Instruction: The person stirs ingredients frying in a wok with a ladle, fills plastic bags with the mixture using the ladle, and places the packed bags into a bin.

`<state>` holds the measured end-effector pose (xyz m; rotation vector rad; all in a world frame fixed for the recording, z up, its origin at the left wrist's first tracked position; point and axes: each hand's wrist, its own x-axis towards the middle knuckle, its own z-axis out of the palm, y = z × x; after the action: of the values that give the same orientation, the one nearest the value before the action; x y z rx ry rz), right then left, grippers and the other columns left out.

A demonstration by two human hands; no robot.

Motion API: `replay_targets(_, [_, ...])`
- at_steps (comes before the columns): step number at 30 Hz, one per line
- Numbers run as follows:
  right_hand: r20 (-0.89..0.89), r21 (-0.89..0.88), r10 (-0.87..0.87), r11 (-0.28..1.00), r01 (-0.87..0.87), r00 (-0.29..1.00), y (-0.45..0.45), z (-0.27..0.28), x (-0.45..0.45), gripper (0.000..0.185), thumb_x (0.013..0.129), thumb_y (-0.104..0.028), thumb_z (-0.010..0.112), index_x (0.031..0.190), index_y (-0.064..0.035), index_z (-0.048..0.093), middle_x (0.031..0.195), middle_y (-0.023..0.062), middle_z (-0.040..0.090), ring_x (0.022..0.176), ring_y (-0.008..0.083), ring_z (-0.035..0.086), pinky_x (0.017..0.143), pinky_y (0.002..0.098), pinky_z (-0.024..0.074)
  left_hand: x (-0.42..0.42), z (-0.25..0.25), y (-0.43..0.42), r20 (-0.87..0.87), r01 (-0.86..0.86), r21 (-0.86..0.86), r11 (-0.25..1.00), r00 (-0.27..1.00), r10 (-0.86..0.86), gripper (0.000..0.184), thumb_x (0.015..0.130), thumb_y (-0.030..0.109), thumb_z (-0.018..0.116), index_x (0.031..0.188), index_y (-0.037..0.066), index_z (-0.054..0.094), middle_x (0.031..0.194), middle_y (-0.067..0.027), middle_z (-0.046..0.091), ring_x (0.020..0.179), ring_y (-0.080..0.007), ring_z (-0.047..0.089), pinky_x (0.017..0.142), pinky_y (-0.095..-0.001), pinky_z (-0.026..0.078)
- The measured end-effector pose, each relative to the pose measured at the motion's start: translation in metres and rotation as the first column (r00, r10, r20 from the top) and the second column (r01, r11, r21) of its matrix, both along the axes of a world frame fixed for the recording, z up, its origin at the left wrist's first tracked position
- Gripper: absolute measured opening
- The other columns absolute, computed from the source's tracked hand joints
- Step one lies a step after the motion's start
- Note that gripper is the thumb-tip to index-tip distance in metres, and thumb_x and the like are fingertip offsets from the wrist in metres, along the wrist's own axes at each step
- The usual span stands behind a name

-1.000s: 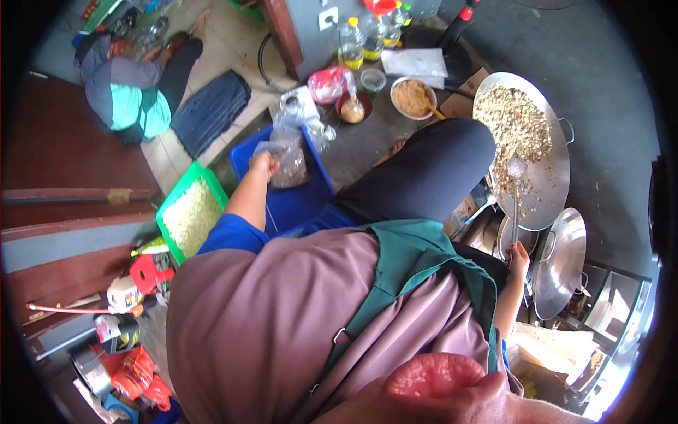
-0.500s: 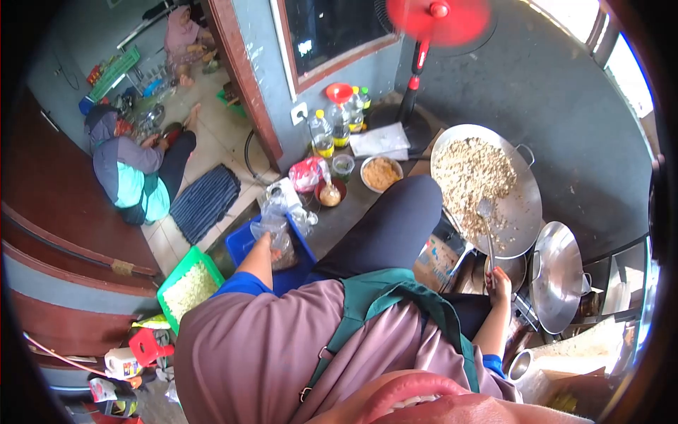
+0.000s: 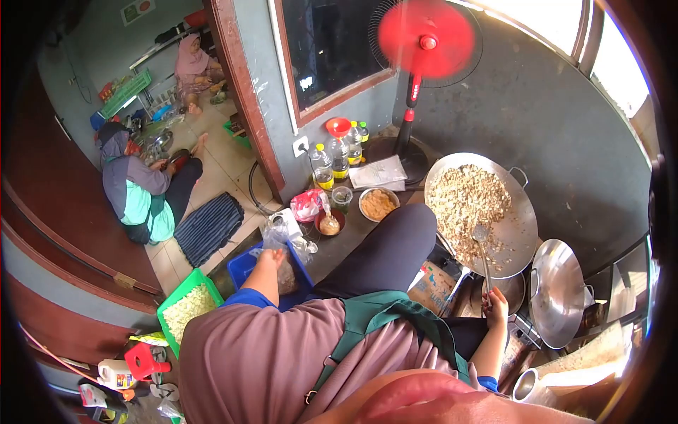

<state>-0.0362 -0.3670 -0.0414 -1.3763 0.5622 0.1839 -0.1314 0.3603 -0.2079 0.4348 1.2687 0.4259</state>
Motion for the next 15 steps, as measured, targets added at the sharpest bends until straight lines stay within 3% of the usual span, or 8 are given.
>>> replay_targets(4, [0.009,0.013,-0.006,1.000,0.005,1.000,-0.001,0.000,-0.002,0.051,0.082,-0.014,0.060,0.130,-0.0103,0.044,0.083,0.0074,0.063,0.055,0.0130,0.052,0.048,0.0225,0.0409,-0.001,0.013,0.019,0.055,-0.093,-0.039,0.995,0.994,0.095,0.009,0.087,0.004,0.039,0.090,0.007,0.047,0.064,-0.0043,0.052,0.079,-0.0264,0.067,0.083,-0.0524,0.050])
replay_targets(7, [0.005,-0.006,-0.005,1.000,0.005,1.000,-0.003,-0.003,-0.001,0.052,0.082,-0.015,0.061,0.131,-0.0104,0.044,0.084,0.0069,0.063,0.056,0.0130,0.053,0.048,0.0224,0.0411,-0.016,0.008,0.026,0.143,-0.022,-0.122,0.992,0.989,0.040,0.011,0.087,0.005,0.040,0.095,0.009,0.046,0.066,-0.0055,0.053,0.077,-0.0266,0.065,0.088,-0.0561,0.045])
replay_targets(10, [0.009,-0.075,0.009,0.997,-0.008,1.000,-0.006,-0.013,0.000,0.051,0.083,-0.019,0.062,0.129,-0.0086,0.045,0.083,0.0061,0.063,0.056,0.0130,0.053,0.047,0.0221,0.0408,-0.008,0.024,0.005,-0.164,0.280,-0.003,0.960,0.947,-0.277,0.011,0.087,0.014,0.045,0.097,0.012,0.047,0.073,-0.0050,0.055,0.079,-0.0246,0.062,0.091,-0.0569,0.041])
replay_targets(12, [0.013,-0.120,-0.011,0.993,0.013,1.000,-0.004,-0.012,0.000,0.050,0.082,-0.023,0.065,0.127,-0.0073,0.048,0.082,0.0061,0.063,0.055,0.0132,0.053,0.046,0.0225,0.0409,0.030,0.091,-0.038,-0.079,0.393,0.064,0.917,0.918,-0.388,0.022,0.089,0.030,0.048,0.103,0.014,0.052,0.086,-0.0026,0.056,0.087,-0.0222,0.061,0.089,-0.0553,0.041])
replay_targets(13, [0.027,-0.105,-0.007,0.994,0.010,1.000,-0.004,-0.011,0.004,0.047,0.083,-0.022,0.064,0.125,-0.0080,0.049,0.083,0.0059,0.062,0.057,0.0133,0.053,0.047,0.0227,0.0417,0.051,0.126,-0.056,0.083,0.537,0.150,0.830,0.830,-0.552,0.033,0.087,0.039,0.052,0.108,0.015,0.052,0.090,-0.0014,0.057,0.089,-0.0216,0.059,0.085,-0.0520,0.044])
replay_targets(14, [0.036,-0.090,-0.001,0.996,0.004,0.999,-0.003,-0.012,0.006,0.044,0.084,-0.021,0.063,0.123,-0.0086,0.050,0.083,0.0057,0.062,0.058,0.0133,0.054,0.048,0.0228,0.0426,0.074,0.165,-0.071,0.285,0.657,0.338,0.674,0.611,-0.738,0.032,0.087,0.038,0.055,0.111,0.016,0.052,0.089,-0.0017,0.057,0.086,-0.0199,0.059,0.080,-0.0447,0.048])
replay_targets(15, [0.033,-0.080,0.006,0.997,-0.003,0.999,-0.005,-0.014,0.005,0.040,0.084,-0.020,0.063,0.122,-0.0093,0.052,0.083,0.0055,0.061,0.059,0.0134,0.054,0.049,0.0230,0.0434,0.099,0.207,-0.098,0.447,0.561,0.495,0.664,0.491,-0.748,0.029,0.087,0.032,0.059,0.109,0.015,0.052,0.089,-0.0019,0.055,0.081,-0.0171,0.057,0.078,-0.0355,0.050])
